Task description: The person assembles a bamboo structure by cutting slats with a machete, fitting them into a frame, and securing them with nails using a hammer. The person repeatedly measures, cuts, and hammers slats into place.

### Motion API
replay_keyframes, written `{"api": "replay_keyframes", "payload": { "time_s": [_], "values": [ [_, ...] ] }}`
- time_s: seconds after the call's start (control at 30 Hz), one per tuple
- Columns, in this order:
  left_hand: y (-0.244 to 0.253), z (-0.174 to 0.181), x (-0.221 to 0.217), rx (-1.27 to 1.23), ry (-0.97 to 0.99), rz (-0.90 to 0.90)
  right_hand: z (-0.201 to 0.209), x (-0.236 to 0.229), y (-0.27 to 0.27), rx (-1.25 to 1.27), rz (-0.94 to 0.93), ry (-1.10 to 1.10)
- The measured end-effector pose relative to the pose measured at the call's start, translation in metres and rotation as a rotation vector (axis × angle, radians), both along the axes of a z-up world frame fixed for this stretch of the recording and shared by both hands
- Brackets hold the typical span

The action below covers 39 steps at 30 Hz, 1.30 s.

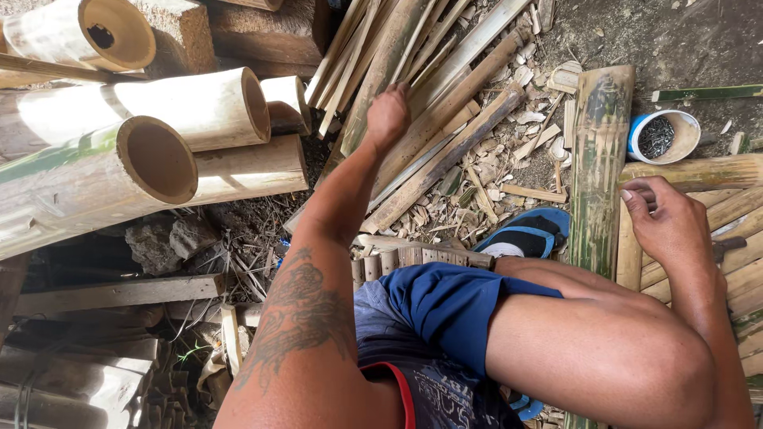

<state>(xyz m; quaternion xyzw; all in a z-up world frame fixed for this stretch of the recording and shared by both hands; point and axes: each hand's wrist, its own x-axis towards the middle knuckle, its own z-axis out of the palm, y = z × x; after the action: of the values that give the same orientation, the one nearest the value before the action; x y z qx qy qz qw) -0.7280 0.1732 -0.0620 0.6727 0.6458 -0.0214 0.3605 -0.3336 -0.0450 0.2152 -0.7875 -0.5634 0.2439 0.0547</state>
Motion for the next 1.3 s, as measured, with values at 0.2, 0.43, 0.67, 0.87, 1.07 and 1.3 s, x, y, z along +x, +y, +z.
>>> {"api": "replay_keyframes", "payload": {
  "time_s": [0.2,0.43,0.67,0.87,1.07,1.3],
  "values": [
    [0.024,-0.017,-0.007,-0.236,-0.809,0.197,-0.002,-0.014,-0.002,0.024,-0.018,0.061],
    [-0.01,-0.027,0.023,-0.442,-0.988,0.101,-0.018,-0.029,-0.001,-0.05,0.009,0.104],
    [-0.04,-0.033,0.007,0.369,-0.156,-0.027,-0.014,-0.025,-0.006,-0.114,-0.051,0.045],
    [-0.037,-0.031,-0.002,0.078,0.058,-0.003,-0.019,-0.023,-0.012,-0.208,-0.073,0.035],
    [-0.013,-0.015,-0.018,-0.145,-0.162,0.016,-0.022,-0.012,-0.031,-0.103,-0.093,0.046],
    [-0.001,0.036,-0.016,0.027,-0.495,0.017,-0.025,-0.002,-0.063,0.043,-0.128,0.078]
  ]
}}
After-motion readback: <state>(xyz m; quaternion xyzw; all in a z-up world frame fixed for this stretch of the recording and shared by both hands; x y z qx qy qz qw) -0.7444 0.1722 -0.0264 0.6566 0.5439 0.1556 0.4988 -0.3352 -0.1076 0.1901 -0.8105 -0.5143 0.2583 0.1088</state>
